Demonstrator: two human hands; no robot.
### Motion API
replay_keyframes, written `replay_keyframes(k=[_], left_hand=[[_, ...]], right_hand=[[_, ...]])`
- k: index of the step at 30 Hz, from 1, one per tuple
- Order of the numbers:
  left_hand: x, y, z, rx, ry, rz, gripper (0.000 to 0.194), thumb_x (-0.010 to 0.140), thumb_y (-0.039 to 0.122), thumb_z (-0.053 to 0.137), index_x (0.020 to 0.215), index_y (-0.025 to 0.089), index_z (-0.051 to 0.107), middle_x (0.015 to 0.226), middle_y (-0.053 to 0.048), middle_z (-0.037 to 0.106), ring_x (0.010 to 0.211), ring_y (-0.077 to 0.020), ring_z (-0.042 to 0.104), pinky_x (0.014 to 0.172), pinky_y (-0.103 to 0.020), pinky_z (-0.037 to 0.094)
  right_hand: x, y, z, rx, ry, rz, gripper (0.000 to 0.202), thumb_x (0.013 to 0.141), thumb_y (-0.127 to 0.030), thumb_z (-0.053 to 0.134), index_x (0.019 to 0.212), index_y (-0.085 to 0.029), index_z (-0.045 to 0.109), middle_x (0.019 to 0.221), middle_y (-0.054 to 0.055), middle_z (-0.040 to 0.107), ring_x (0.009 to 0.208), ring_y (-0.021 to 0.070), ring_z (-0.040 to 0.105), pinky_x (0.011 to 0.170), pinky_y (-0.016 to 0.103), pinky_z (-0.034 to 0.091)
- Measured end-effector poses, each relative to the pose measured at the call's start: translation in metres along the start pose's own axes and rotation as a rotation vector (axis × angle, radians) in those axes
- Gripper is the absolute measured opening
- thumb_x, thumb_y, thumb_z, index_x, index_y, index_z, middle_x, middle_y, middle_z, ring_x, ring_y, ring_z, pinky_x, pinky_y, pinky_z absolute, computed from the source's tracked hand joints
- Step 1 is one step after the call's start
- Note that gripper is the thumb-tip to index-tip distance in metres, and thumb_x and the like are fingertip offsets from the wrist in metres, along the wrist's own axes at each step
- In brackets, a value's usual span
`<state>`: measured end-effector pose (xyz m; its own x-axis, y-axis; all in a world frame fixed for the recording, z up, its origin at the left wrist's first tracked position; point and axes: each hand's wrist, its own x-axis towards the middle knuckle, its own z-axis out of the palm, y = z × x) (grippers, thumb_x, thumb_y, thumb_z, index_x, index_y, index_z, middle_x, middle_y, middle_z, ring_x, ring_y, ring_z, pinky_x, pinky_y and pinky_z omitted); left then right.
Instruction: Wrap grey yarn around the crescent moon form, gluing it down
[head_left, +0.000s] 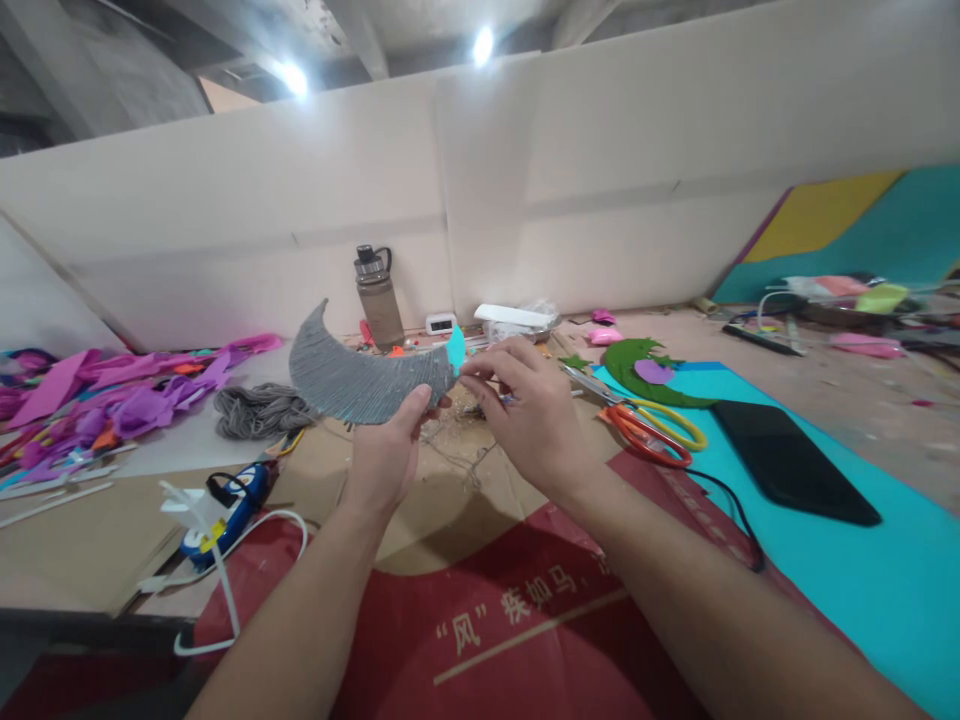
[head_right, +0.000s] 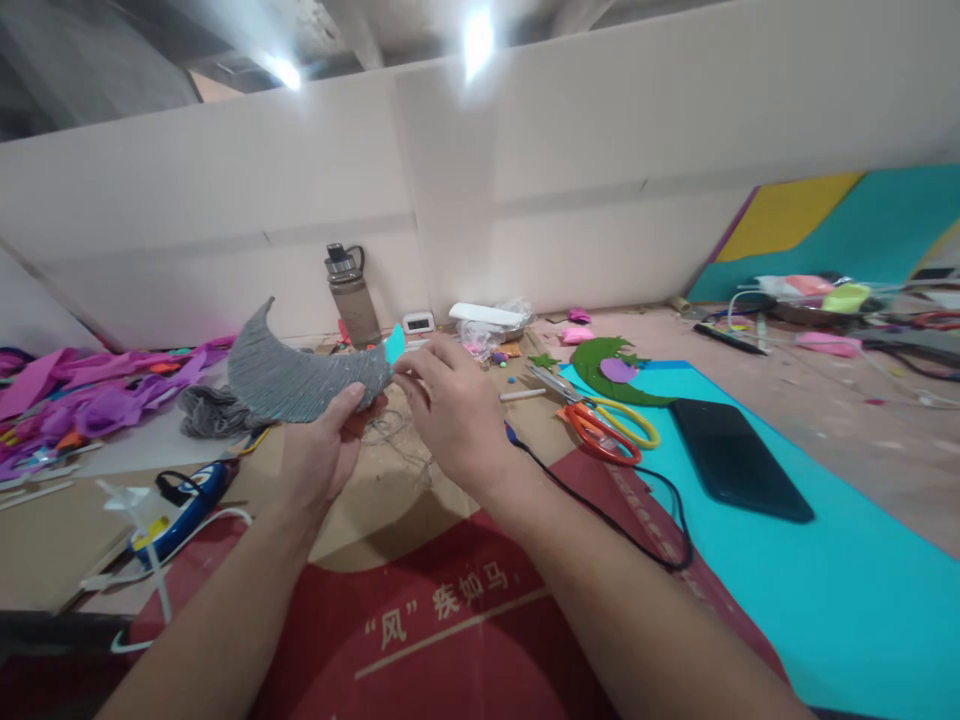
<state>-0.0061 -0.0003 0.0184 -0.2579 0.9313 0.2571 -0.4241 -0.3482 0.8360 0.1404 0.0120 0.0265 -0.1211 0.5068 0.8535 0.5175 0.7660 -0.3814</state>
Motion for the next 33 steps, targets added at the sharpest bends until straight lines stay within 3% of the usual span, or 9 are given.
replay_keyframes(k=[13, 17, 22, 33], left_hand=[[0.0024, 0.0026, -0.0031, -0.111, -0.032, -0.093, 0.021, 0.065, 0.015, 0.081, 0.08, 0.02, 0.068, 0.08, 0.002, 0.073, 0.068, -0.0129, 0.066, 0.066, -0.026, 0.056], [0.0043, 0.006, -0.004, -0.154, -0.013, -0.18, 0.018, 0.066, 0.019, 0.079, 0.081, 0.016, 0.069, 0.077, -0.001, 0.073, 0.061, -0.0131, 0.066, 0.065, -0.027, 0.056], [0.005, 0.0092, -0.0053, -0.166, -0.076, -0.276, 0.021, 0.072, 0.026, 0.074, 0.089, 0.014, 0.071, 0.081, -0.005, 0.074, 0.067, -0.0146, 0.068, 0.065, -0.027, 0.055], [0.0047, 0.0083, -0.0069, -0.178, -0.104, -0.256, 0.016, 0.068, 0.019, 0.079, 0.081, 0.015, 0.07, 0.078, -0.002, 0.071, 0.066, -0.0114, 0.065, 0.064, -0.024, 0.055]], right_hand=[[0.0021, 0.0033, -0.0003, 0.053, -0.032, 0.02, 0.011, 0.09, -0.014, 0.061, 0.086, -0.023, 0.067, 0.089, 0.004, 0.063, 0.085, 0.018, 0.061, 0.075, 0.033, 0.049], [0.0015, 0.0011, 0.0012, 0.08, -0.028, 0.027, 0.011, 0.088, -0.013, 0.063, 0.086, -0.023, 0.066, 0.086, 0.004, 0.063, 0.084, 0.0175, 0.061, 0.074, 0.032, 0.048], [-0.0009, 0.0004, 0.0047, 0.07, -0.037, -0.007, 0.012, 0.089, -0.013, 0.062, 0.087, -0.023, 0.067, 0.087, 0.004, 0.064, 0.084, 0.0174, 0.061, 0.075, 0.032, 0.048], [-0.0041, -0.0006, 0.0042, -0.073, -0.091, -0.111, 0.018, 0.096, -0.018, 0.051, 0.092, -0.02, 0.069, 0.089, 0.008, 0.064, 0.087, 0.0199, 0.059, 0.076, 0.034, 0.049]])
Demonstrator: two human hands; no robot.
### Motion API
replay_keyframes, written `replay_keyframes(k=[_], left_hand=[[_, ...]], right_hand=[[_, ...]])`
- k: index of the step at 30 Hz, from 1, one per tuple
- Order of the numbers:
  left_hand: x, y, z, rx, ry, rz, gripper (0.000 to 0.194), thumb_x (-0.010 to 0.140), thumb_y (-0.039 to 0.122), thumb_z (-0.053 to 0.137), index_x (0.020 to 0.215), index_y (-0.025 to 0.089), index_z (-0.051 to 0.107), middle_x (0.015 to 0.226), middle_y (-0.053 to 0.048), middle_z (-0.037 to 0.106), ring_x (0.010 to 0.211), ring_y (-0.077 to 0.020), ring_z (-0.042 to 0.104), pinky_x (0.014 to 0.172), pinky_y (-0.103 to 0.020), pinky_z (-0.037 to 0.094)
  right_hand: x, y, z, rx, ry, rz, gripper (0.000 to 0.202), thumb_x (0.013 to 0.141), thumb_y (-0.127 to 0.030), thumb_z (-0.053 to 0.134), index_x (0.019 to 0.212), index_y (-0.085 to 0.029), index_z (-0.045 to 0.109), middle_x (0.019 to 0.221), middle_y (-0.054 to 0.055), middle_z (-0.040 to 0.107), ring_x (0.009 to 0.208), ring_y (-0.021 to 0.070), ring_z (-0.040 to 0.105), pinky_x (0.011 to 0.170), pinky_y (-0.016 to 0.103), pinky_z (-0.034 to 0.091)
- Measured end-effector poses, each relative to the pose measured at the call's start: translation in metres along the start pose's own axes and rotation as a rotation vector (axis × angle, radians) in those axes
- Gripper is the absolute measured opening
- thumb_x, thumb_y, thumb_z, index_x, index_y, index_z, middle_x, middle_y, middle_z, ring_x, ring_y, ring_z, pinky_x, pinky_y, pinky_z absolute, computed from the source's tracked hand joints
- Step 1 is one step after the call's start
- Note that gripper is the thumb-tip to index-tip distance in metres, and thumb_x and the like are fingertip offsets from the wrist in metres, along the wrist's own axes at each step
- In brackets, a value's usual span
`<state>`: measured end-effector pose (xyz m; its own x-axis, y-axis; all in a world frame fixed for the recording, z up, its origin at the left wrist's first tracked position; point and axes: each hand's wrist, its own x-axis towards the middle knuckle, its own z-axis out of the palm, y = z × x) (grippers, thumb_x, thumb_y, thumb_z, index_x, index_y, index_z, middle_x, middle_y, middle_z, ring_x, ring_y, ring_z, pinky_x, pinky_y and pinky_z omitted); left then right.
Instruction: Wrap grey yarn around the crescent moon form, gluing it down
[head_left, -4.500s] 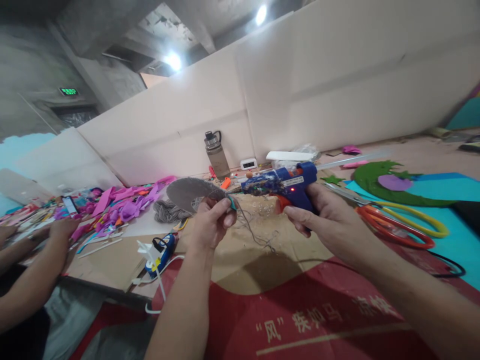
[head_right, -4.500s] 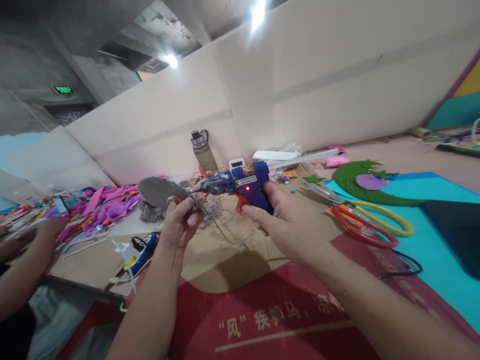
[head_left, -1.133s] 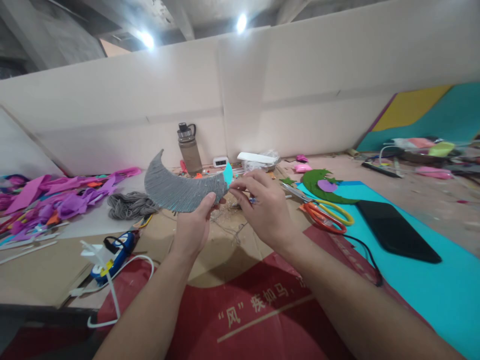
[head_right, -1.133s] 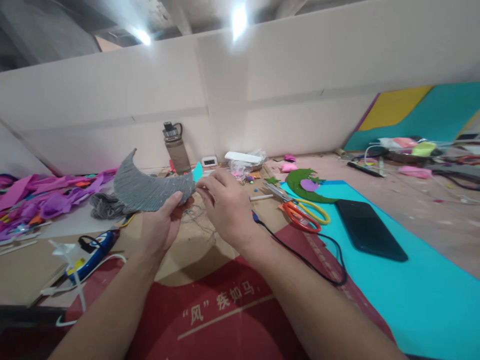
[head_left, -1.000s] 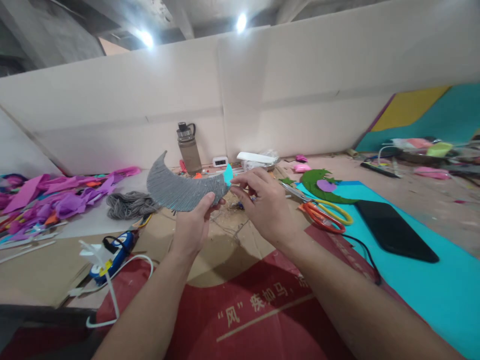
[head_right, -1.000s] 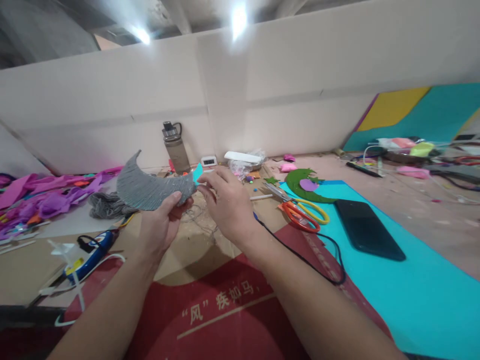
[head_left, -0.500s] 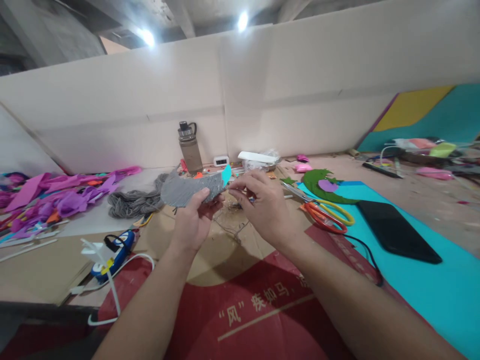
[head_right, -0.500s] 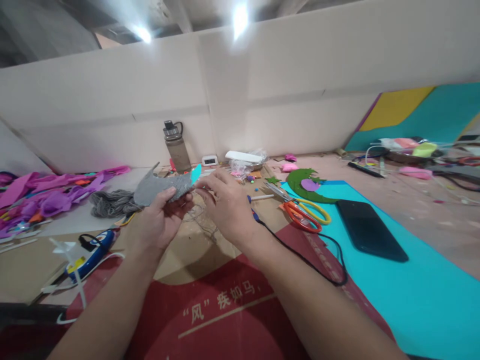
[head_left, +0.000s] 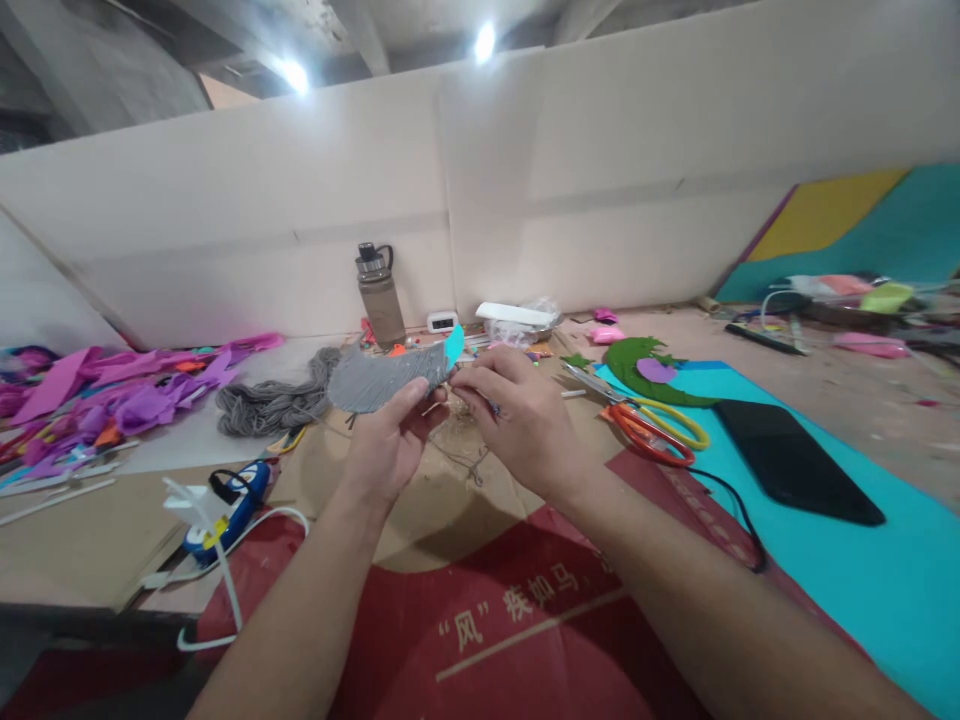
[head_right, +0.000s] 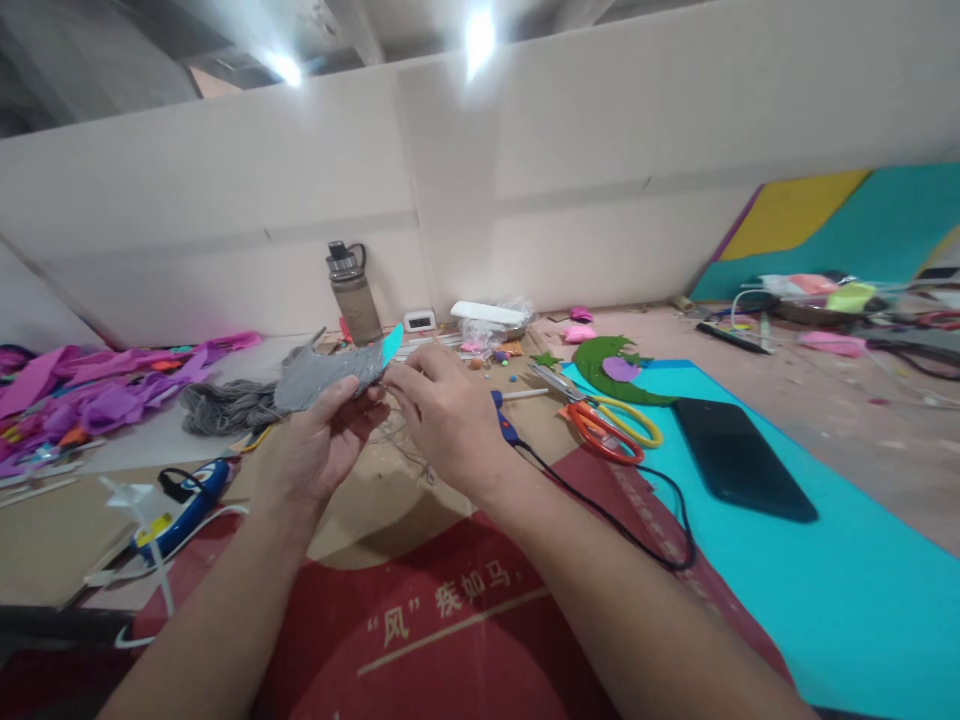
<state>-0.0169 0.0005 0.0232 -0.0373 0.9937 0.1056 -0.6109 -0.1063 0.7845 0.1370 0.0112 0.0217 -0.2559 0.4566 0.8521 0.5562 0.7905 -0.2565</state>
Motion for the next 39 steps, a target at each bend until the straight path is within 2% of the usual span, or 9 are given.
replay_keyframes(k=[4, 14, 24, 28, 33, 36, 39], left_hand=[[0.001, 0.0, -0.002, -0.005, 0.018, -0.005, 0.013, 0.066, 0.017, 0.079, 0.071, 0.013, 0.068, 0.072, -0.001, 0.068, 0.067, -0.0107, 0.064, 0.067, -0.024, 0.055], [-0.003, -0.004, 0.005, 0.062, 0.12, 0.108, 0.017, 0.06, 0.014, 0.081, 0.07, 0.015, 0.069, 0.073, -0.001, 0.071, 0.064, -0.0115, 0.064, 0.067, -0.025, 0.055], [-0.008, -0.006, 0.012, 0.124, 0.138, 0.125, 0.026, 0.057, 0.013, 0.083, 0.08, 0.016, 0.07, 0.079, -0.002, 0.073, 0.071, -0.0138, 0.066, 0.071, -0.028, 0.054], [-0.008, -0.006, 0.013, 0.109, 0.118, 0.122, 0.032, 0.056, 0.014, 0.084, 0.086, 0.017, 0.071, 0.08, 0.0, 0.073, 0.072, -0.0133, 0.066, 0.071, -0.027, 0.054], [-0.008, -0.004, 0.009, 0.128, 0.05, 0.103, 0.024, 0.061, 0.015, 0.081, 0.083, 0.018, 0.071, 0.079, 0.001, 0.072, 0.068, -0.0123, 0.064, 0.068, -0.027, 0.055], [-0.006, -0.001, 0.005, 0.101, -0.001, 0.014, 0.013, 0.065, 0.016, 0.077, 0.076, 0.015, 0.071, 0.08, -0.002, 0.072, 0.067, -0.0122, 0.064, 0.068, -0.027, 0.056], [-0.003, 0.003, 0.0, 0.058, -0.021, -0.136, 0.01, 0.066, 0.015, 0.071, 0.076, 0.011, 0.071, 0.078, -0.006, 0.072, 0.064, -0.0123, 0.063, 0.064, -0.025, 0.055]], right_hand=[[0.0, 0.0, 0.0, 0.019, 0.031, -0.001, 0.016, 0.095, -0.019, 0.052, 0.092, -0.021, 0.068, 0.089, 0.008, 0.063, 0.088, 0.0197, 0.059, 0.077, 0.035, 0.049], [0.0, -0.002, -0.001, -0.025, 0.023, -0.063, 0.018, 0.097, -0.018, 0.049, 0.091, -0.02, 0.066, 0.091, 0.01, 0.065, 0.091, 0.0219, 0.059, 0.081, 0.038, 0.051], [0.003, -0.001, -0.004, -0.001, 0.021, -0.032, 0.016, 0.095, -0.015, 0.051, 0.089, -0.021, 0.064, 0.091, 0.009, 0.063, 0.093, 0.0221, 0.059, 0.082, 0.037, 0.051], [0.006, 0.001, -0.005, 0.089, 0.046, 0.058, 0.011, 0.092, -0.014, 0.057, 0.087, -0.021, 0.063, 0.09, 0.006, 0.062, 0.088, 0.019, 0.059, 0.079, 0.034, 0.049], [0.008, 0.003, -0.006, 0.292, 0.007, 0.304, 0.008, 0.085, -0.014, 0.067, 0.09, -0.02, 0.064, 0.085, 0.001, 0.062, 0.075, 0.0134, 0.055, 0.068, 0.029, 0.044], [0.009, 0.005, -0.005, 0.401, 0.001, 0.391, 0.012, 0.083, -0.016, 0.069, 0.094, -0.02, 0.065, 0.085, 0.0, 0.062, 0.072, 0.0121, 0.053, 0.066, 0.028, 0.043], [0.009, 0.009, -0.005, 0.413, -0.019, 0.385, 0.011, 0.083, -0.018, 0.069, 0.093, -0.02, 0.066, 0.089, 0.001, 0.061, 0.075, 0.0126, 0.053, 0.068, 0.028, 0.043]])
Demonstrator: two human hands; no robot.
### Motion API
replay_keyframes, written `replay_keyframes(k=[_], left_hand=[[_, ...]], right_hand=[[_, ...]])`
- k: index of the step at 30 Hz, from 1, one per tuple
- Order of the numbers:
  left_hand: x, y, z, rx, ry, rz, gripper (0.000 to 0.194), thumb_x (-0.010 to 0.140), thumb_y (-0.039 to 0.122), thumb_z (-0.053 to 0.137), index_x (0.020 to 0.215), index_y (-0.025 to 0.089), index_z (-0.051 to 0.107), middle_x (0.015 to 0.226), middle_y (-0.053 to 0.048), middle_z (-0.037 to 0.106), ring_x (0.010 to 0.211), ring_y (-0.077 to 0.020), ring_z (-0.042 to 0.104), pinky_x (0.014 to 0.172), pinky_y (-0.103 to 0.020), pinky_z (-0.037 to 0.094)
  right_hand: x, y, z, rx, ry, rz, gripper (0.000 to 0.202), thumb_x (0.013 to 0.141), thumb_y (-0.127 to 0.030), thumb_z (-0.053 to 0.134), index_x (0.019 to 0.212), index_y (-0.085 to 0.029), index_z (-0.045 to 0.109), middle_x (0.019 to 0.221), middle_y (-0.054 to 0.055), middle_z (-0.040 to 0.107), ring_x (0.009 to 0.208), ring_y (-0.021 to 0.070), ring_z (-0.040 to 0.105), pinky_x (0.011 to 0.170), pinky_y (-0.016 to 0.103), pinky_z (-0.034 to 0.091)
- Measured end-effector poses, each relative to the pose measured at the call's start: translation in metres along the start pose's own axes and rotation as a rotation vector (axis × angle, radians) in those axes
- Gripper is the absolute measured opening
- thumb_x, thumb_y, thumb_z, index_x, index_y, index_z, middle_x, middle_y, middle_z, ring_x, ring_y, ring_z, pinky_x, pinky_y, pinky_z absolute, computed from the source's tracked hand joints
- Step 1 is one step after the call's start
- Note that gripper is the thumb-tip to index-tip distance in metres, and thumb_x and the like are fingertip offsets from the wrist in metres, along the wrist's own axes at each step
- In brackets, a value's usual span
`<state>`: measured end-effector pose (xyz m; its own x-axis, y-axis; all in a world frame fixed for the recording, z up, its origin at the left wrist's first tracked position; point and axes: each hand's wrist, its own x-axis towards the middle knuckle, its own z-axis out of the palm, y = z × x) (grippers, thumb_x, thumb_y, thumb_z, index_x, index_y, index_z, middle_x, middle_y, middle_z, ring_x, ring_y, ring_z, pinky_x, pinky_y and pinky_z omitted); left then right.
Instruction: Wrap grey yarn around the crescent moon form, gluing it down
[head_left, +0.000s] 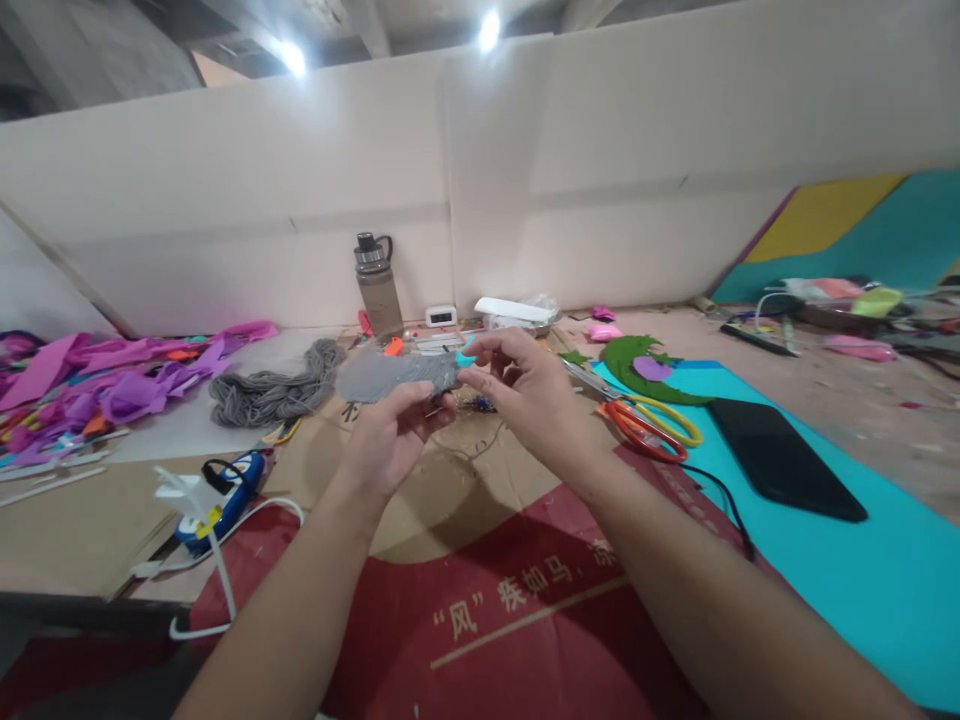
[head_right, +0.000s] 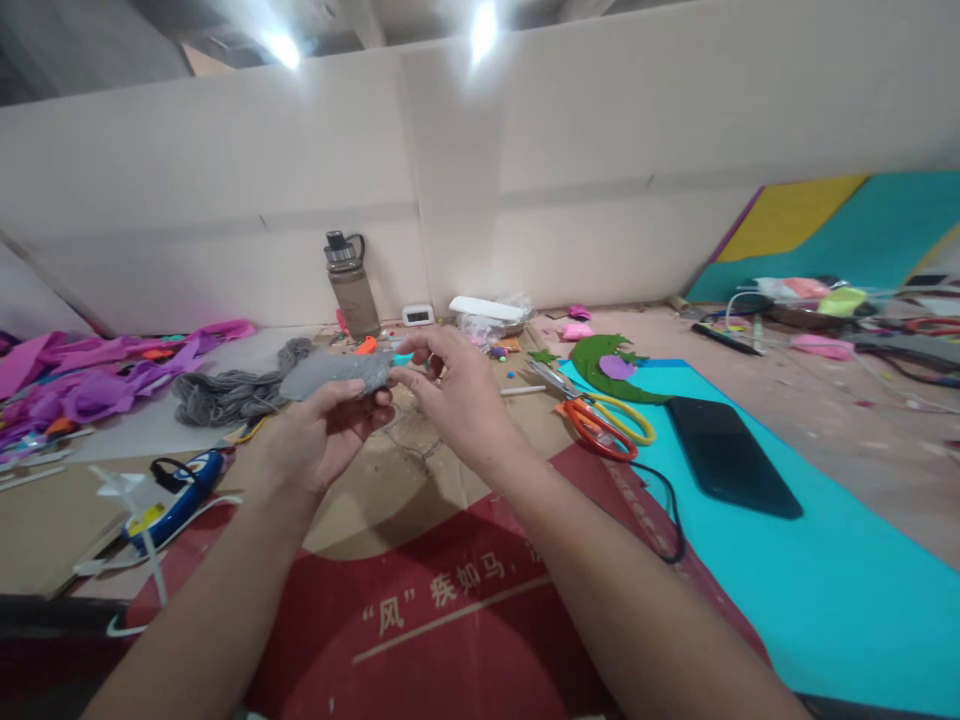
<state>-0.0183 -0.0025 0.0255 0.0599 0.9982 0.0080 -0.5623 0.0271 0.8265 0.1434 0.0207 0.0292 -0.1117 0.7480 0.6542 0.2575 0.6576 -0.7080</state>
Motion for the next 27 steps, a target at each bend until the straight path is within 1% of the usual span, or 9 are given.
replay_keyframes(k=[5, 10, 12, 16, 18, 20, 22, 24, 27], left_hand=[[0.005, 0.006, -0.006, -0.084, -0.005, -0.185, 0.018, 0.067, 0.011, 0.062, 0.082, 0.008, 0.07, 0.075, -0.01, 0.071, 0.059, -0.0113, 0.06, 0.055, -0.022, 0.052], [0.008, 0.007, -0.006, -0.087, -0.001, -0.216, 0.016, 0.072, 0.011, 0.06, 0.085, 0.008, 0.068, 0.076, -0.01, 0.071, 0.059, -0.0106, 0.06, 0.054, -0.021, 0.051], [0.01, 0.007, -0.006, -0.021, -0.022, -0.241, 0.015, 0.08, 0.021, 0.061, 0.085, 0.009, 0.069, 0.074, -0.009, 0.071, 0.057, -0.0095, 0.06, 0.054, -0.02, 0.05], [0.007, 0.012, -0.009, 0.412, -0.097, -0.268, 0.055, 0.084, 0.064, 0.054, 0.072, 0.013, 0.069, 0.061, -0.01, 0.067, 0.048, -0.0119, 0.056, 0.047, -0.022, 0.045], [0.002, 0.016, -0.01, 0.743, 0.005, -0.07, 0.058, 0.082, 0.068, 0.054, 0.061, 0.015, 0.065, 0.047, -0.005, 0.058, 0.039, -0.011, 0.047, 0.04, -0.023, 0.036], [-0.003, 0.02, -0.01, 1.003, 0.225, 0.36, 0.047, 0.08, 0.058, 0.064, 0.056, 0.018, 0.061, 0.045, 0.0, 0.053, 0.042, -0.0109, 0.046, 0.046, -0.024, 0.039], [-0.005, 0.021, -0.01, 1.154, 0.42, 0.838, 0.031, 0.079, 0.047, 0.07, 0.068, 0.019, 0.065, 0.064, -0.002, 0.064, 0.062, -0.0154, 0.059, 0.064, -0.029, 0.049], [-0.003, 0.02, -0.009, 1.347, 0.353, 1.111, 0.032, 0.071, 0.044, 0.079, 0.091, 0.021, 0.07, 0.098, -0.007, 0.072, 0.097, -0.0243, 0.064, 0.09, -0.04, 0.048], [0.005, 0.012, -0.009, 1.535, 0.181, 1.142, 0.041, 0.072, 0.044, 0.08, 0.107, 0.026, 0.069, 0.117, -0.007, 0.07, 0.122, -0.0295, 0.056, 0.108, -0.048, 0.035]], right_hand=[[0.003, 0.007, -0.004, -0.03, -0.101, -0.052, 0.012, 0.086, -0.018, 0.064, 0.097, -0.021, 0.069, 0.103, 0.006, 0.057, 0.09, 0.0166, 0.056, 0.071, 0.03, 0.045], [0.003, 0.015, -0.002, -0.122, -0.109, -0.176, 0.016, 0.086, -0.01, 0.061, 0.095, -0.021, 0.068, 0.11, 0.008, 0.057, 0.102, 0.0199, 0.057, 0.078, 0.033, 0.047], [0.002, 0.018, -0.001, -0.165, -0.083, -0.209, 0.014, 0.086, -0.009, 0.06, 0.09, -0.021, 0.067, 0.103, 0.007, 0.062, 0.099, 0.0197, 0.059, 0.081, 0.034, 0.046], [0.003, 0.021, -0.002, -0.255, 0.0, -0.147, 0.009, 0.086, -0.012, 0.06, 0.084, -0.02, 0.063, 0.086, 0.004, 0.064, 0.083, 0.0185, 0.058, 0.076, 0.033, 0.044], [0.003, 0.022, -0.003, -0.284, 0.03, -0.101, 0.006, 0.086, -0.014, 0.06, 0.084, -0.019, 0.063, 0.084, 0.004, 0.065, 0.079, 0.0181, 0.057, 0.073, 0.032, 0.042], [0.002, 0.021, -0.003, -0.303, 0.033, -0.073, 0.006, 0.085, -0.014, 0.06, 0.084, -0.019, 0.063, 0.083, 0.004, 0.065, 0.077, 0.0176, 0.057, 0.071, 0.031, 0.041], [0.001, 0.018, -0.002, -0.325, 0.02, -0.063, 0.006, 0.085, -0.014, 0.06, 0.083, -0.018, 0.063, 0.081, 0.004, 0.065, 0.076, 0.0173, 0.057, 0.07, 0.03, 0.04], [0.0, 0.015, -0.002, -0.344, 0.01, -0.06, 0.005, 0.084, -0.013, 0.061, 0.083, -0.017, 0.064, 0.081, 0.005, 0.066, 0.076, 0.0174, 0.057, 0.07, 0.03, 0.04], [-0.002, 0.008, -0.001, -0.353, -0.008, -0.047, 0.004, 0.084, -0.014, 0.062, 0.084, -0.016, 0.065, 0.081, 0.005, 0.067, 0.076, 0.0176, 0.058, 0.07, 0.03, 0.04]])
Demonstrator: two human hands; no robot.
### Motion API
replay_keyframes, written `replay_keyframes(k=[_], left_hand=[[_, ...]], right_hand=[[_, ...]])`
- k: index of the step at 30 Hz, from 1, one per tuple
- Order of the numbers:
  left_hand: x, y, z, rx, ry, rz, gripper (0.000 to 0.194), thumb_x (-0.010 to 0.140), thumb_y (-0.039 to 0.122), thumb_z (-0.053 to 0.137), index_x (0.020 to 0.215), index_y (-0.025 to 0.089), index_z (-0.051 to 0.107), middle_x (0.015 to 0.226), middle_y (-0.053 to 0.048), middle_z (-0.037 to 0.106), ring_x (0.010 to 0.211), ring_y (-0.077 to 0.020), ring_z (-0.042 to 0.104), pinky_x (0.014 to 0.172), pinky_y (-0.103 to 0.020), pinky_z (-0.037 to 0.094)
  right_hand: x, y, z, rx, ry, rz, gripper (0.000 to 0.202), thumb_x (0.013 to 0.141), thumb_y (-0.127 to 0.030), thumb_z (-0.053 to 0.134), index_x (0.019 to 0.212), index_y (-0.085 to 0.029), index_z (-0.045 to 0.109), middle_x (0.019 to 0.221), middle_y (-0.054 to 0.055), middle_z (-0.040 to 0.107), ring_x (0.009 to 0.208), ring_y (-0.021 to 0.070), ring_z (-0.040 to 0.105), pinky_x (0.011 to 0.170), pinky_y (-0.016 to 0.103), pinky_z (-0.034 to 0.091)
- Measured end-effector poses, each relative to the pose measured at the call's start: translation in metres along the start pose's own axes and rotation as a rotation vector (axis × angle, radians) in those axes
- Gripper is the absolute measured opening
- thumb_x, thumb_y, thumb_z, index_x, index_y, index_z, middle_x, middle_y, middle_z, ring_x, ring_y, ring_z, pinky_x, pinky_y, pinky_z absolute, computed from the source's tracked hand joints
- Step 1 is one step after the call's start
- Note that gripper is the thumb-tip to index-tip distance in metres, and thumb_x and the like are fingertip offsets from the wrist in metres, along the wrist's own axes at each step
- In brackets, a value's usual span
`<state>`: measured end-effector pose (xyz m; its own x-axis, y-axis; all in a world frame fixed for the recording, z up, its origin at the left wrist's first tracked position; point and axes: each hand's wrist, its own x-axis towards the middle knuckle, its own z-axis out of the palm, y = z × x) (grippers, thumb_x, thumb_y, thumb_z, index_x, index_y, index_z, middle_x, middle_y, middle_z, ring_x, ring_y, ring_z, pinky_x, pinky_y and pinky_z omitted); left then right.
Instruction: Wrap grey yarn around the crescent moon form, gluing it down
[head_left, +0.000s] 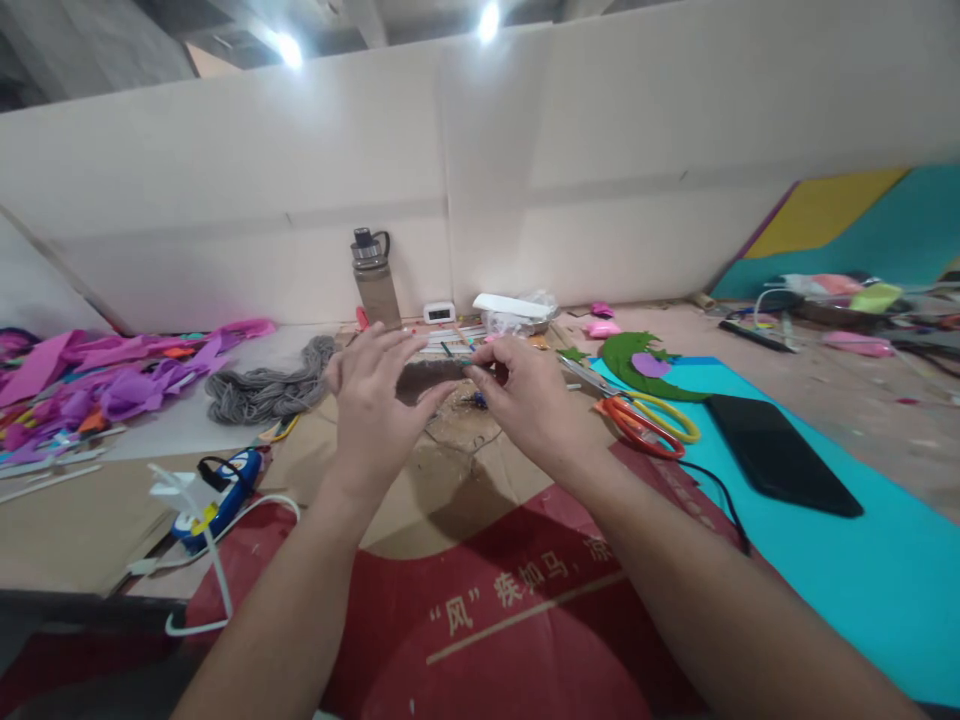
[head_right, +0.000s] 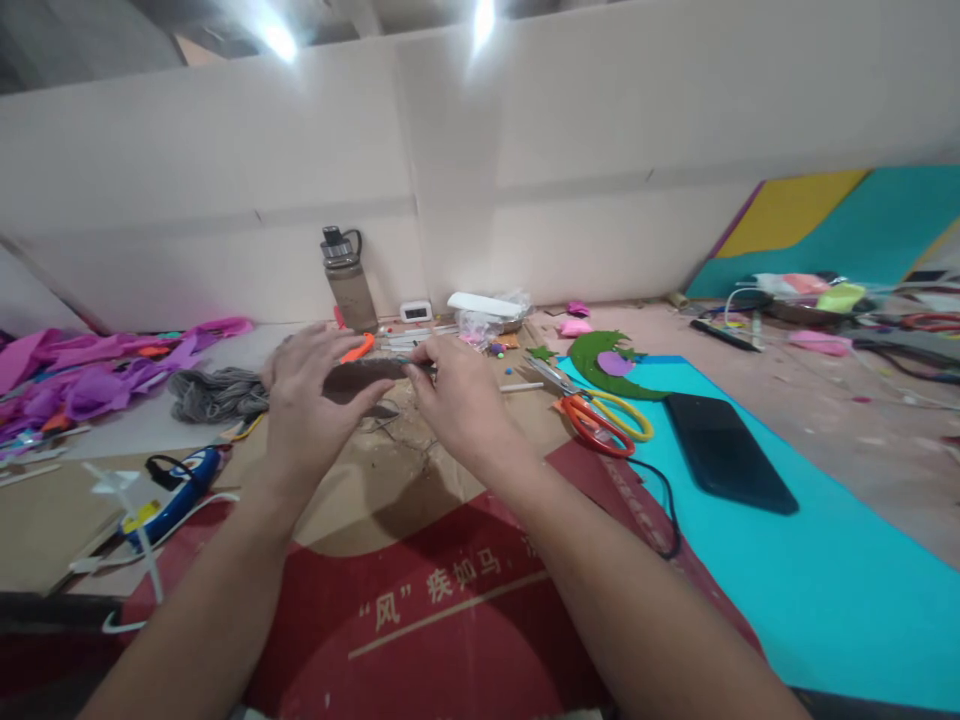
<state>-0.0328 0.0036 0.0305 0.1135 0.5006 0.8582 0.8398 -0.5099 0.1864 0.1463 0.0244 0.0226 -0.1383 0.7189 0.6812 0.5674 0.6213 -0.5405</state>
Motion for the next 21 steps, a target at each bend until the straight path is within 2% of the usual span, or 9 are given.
replay_keyframes(k=[3, 7, 10, 17, 21], left_hand=[[-0.002, -0.001, 0.009, -0.045, -0.082, -0.009, 0.024, 0.08, 0.04, 0.073, 0.099, 0.026, 0.069, 0.105, -0.004, 0.073, 0.108, -0.0254, 0.064, 0.1, -0.044, 0.04], [-0.004, -0.002, 0.009, -0.207, -0.12, -0.062, 0.012, 0.084, 0.035, 0.069, 0.09, 0.024, 0.07, 0.089, -0.002, 0.073, 0.086, -0.0188, 0.065, 0.082, -0.034, 0.046], [-0.005, -0.001, 0.005, -0.247, -0.102, -0.103, 0.01, 0.082, 0.032, 0.071, 0.087, 0.023, 0.07, 0.088, -0.002, 0.072, 0.085, -0.0183, 0.063, 0.082, -0.034, 0.046], [-0.008, 0.002, 0.004, -0.275, -0.067, -0.126, 0.008, 0.077, 0.028, 0.075, 0.081, 0.024, 0.069, 0.083, -0.001, 0.071, 0.086, -0.0197, 0.061, 0.083, -0.036, 0.044], [-0.008, 0.002, 0.002, -0.286, -0.038, 0.001, 0.004, 0.079, 0.027, 0.074, 0.081, 0.025, 0.071, 0.08, -0.001, 0.071, 0.082, -0.0186, 0.061, 0.081, -0.036, 0.044]], right_hand=[[-0.001, -0.005, -0.001, 0.012, -0.031, -0.001, 0.004, 0.085, -0.015, 0.063, 0.082, -0.017, 0.066, 0.081, 0.005, 0.068, 0.076, 0.017, 0.058, 0.071, 0.03, 0.041], [-0.003, -0.008, -0.004, 0.076, -0.082, 0.002, 0.005, 0.084, -0.015, 0.065, 0.088, -0.018, 0.065, 0.08, 0.002, 0.068, 0.072, 0.0151, 0.058, 0.068, 0.029, 0.042], [-0.004, -0.009, -0.006, 0.122, -0.081, 0.001, 0.011, 0.082, -0.016, 0.069, 0.091, -0.02, 0.062, 0.08, 0.001, 0.067, 0.069, 0.014, 0.057, 0.065, 0.028, 0.041], [-0.003, -0.013, -0.008, 0.122, -0.088, -0.066, 0.012, 0.08, -0.013, 0.071, 0.079, -0.02, 0.061, 0.075, 0.0, 0.066, 0.065, 0.0124, 0.054, 0.062, 0.027, 0.039], [-0.002, -0.012, -0.016, 0.174, -0.152, -0.098, 0.011, 0.079, -0.013, 0.073, 0.082, -0.02, 0.065, 0.078, 0.0, 0.067, 0.071, 0.0132, 0.057, 0.064, 0.026, 0.041]])
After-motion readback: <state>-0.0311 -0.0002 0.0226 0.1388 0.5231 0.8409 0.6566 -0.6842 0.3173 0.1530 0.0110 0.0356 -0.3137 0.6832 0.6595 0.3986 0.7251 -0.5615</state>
